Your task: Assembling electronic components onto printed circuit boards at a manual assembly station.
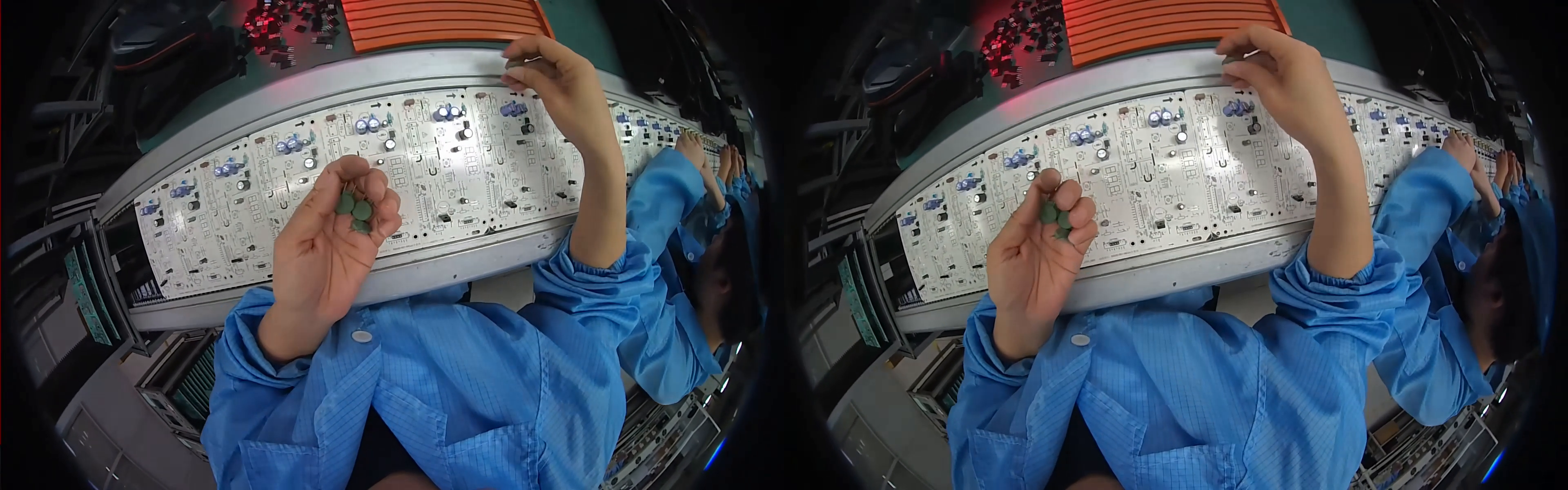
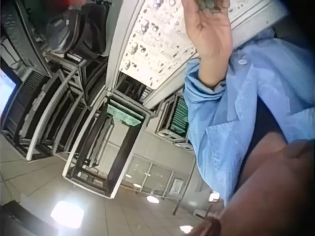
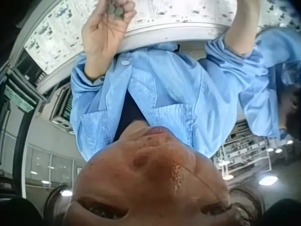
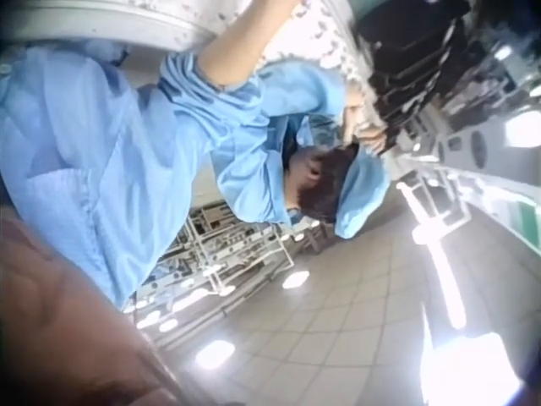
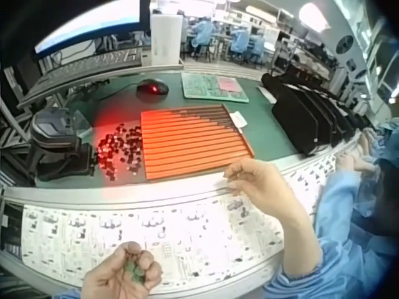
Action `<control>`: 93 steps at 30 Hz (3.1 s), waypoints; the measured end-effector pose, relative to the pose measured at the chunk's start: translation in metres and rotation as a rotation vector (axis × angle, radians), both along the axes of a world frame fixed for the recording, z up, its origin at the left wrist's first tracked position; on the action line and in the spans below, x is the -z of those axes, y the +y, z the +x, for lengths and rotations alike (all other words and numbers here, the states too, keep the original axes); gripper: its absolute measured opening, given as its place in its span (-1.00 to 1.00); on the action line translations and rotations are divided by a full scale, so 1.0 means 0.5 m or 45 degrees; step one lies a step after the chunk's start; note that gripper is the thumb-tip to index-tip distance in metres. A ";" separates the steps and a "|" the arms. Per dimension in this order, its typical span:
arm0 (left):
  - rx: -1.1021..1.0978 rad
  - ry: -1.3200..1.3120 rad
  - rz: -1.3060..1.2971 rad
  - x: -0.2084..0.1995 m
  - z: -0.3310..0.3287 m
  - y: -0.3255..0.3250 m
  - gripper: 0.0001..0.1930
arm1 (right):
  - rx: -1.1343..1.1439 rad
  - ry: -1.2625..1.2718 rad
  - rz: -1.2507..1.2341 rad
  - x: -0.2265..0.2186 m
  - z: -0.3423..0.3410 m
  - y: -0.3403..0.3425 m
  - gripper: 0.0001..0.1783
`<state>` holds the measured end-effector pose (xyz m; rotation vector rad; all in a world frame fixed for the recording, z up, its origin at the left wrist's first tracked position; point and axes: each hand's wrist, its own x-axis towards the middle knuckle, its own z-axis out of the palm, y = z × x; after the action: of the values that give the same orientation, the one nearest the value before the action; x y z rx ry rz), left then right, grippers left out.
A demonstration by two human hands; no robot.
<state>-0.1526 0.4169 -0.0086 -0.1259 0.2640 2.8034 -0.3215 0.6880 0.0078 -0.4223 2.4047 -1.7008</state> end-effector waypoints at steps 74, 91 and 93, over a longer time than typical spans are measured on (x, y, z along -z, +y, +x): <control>0.039 -0.160 -0.166 -0.024 0.008 -0.032 -0.31 | -0.229 0.439 0.266 -0.023 0.071 -0.175 -0.84; 0.038 -0.143 -0.205 -0.028 0.014 -0.045 -0.31 | -0.183 0.354 0.721 -0.003 0.053 -0.171 -0.87; 0.036 -0.148 -0.205 -0.026 0.015 -0.047 -0.32 | -0.195 0.441 0.743 0.000 0.052 -0.171 -0.87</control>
<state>-0.1452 0.3935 0.0045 -0.3188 0.4593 2.7321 -0.2956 0.6025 0.0079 -0.8236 2.8568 -0.8513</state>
